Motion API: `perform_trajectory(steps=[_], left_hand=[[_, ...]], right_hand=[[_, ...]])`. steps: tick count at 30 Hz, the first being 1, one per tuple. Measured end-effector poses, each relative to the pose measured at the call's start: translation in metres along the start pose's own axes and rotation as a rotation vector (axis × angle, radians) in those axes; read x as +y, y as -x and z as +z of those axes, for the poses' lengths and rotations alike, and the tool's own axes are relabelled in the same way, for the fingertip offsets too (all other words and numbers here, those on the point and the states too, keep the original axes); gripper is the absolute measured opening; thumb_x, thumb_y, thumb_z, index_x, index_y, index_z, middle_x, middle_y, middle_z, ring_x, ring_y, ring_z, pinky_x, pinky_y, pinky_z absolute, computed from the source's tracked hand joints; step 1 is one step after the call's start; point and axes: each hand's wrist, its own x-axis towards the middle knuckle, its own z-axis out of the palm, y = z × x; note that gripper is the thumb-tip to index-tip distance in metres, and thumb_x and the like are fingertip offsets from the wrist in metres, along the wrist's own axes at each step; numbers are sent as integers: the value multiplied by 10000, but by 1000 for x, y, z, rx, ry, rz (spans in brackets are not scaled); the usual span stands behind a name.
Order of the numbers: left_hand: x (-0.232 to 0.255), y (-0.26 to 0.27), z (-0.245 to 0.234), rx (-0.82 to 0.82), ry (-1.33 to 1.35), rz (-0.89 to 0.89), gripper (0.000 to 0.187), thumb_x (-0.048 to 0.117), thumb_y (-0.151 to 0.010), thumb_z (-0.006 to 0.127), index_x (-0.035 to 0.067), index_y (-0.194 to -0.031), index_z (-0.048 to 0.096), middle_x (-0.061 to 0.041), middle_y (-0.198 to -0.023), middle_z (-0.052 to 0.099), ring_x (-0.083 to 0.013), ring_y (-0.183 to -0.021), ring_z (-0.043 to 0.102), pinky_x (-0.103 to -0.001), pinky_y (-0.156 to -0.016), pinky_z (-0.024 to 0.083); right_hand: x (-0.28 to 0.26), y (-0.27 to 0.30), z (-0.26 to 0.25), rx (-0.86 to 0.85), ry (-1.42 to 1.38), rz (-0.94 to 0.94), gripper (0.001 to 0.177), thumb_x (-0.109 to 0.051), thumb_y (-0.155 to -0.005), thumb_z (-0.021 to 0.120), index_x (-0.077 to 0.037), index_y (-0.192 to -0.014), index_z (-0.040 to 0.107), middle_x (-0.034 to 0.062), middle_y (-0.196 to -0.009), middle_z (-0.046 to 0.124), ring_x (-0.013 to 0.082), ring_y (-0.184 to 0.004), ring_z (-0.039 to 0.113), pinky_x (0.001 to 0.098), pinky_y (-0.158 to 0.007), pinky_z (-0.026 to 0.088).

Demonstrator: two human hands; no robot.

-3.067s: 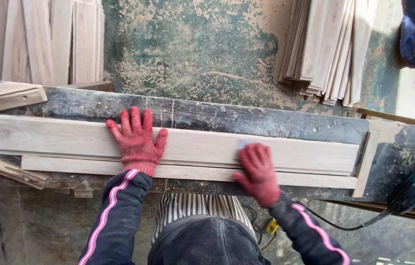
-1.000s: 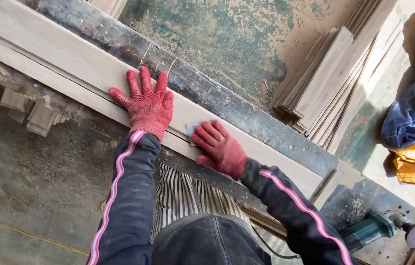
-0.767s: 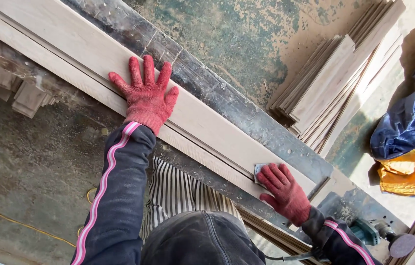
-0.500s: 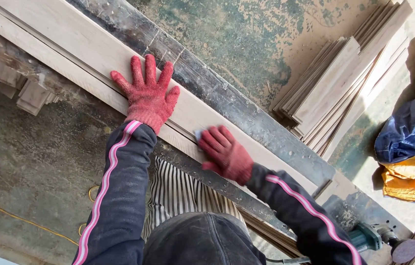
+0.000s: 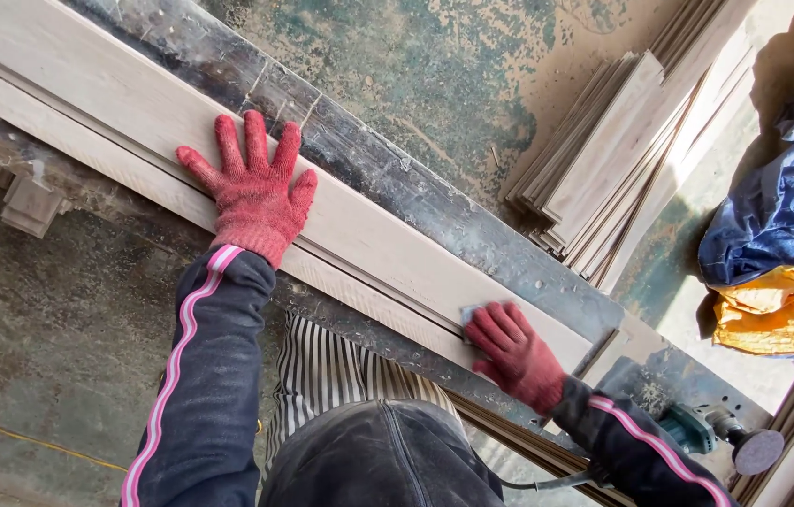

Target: Manual sanding of a wooden board using a sanding block on a workbench.

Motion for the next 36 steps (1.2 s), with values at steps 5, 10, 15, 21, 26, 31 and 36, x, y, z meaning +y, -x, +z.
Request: perform_trajectory(steps=[5, 10, 15, 21, 26, 31, 36], left_hand=[[-1, -4, 6, -4, -7, 2, 642, 596, -1063, 257, 352, -1652, 180, -155, -1744, 48, -433, -1583, -67, -834, -1117, -67], [-4, -11, 8, -8, -15, 22, 657, 618, -1064, 233, 346, -1658, 169, -147, -1750, 33, -414, -1592, -83, -828, -1120, -93], [-20, -20, 43, 321, 157, 205, 720, 560, -1033, 367, 174, -1640, 340, -268, -1712, 152, -566, -1523, 16, -931, -991, -51], [-18, -19, 42, 331, 161, 193, 724, 564, -1037, 360, 163, -1640, 342, -269, -1714, 171, -570, -1526, 27, -924, -1007, -67], [-19, -18, 33, 291, 164, 196, 741, 562, -1034, 359, 146, -1646, 326, -284, -1708, 149, -560, -1519, -5, -914, -1000, -85], [-19, -18, 37, 267, 199, 223, 770, 564, -1023, 384, 127, -1655, 332, -314, -1709, 140, -574, -1517, -13, -905, -993, -101], [-22, -24, 42, 316, 124, 222, 747, 532, -1039, 396, 104, -1651, 371, -349, -1705, 169, -616, -1508, 12, -943, -969, -73]], right_hand=[[-21, -125, 46, 157, -83, -91, 702, -574, -1072, 234, -40, -1276, 641, 211, -1214, 627, 408, -1191, 603, 561, -1071, 466], [-15, -75, 32, 213, -86, -37, 696, -570, -1070, 250, -45, -1325, 630, 218, -1266, 626, 417, -1234, 590, 566, -1083, 460], [-14, 97, -7, -210, 5, 311, 710, -378, -773, 725, -96, -1398, 544, 88, -1534, 513, 328, -1431, 467, 522, -1240, 326], [-21, -24, 18, -98, -37, 195, 595, -495, -993, 490, -44, -1371, 576, 151, -1438, 563, 349, -1347, 515, 524, -1208, 362], [-24, -97, 63, 47, -177, 126, 632, -480, -1022, 509, -32, -1468, 526, 161, -1562, 490, 362, -1472, 433, 552, -1261, 291], [-16, 45, 22, -26, -130, 244, 602, -467, -1006, 522, -41, -1429, 555, 147, -1530, 525, 346, -1450, 460, 546, -1244, 305], [-20, 117, -9, -203, 11, 386, 649, -403, -897, 619, -32, -1420, 522, 161, -1540, 484, 372, -1443, 438, 553, -1245, 314]])
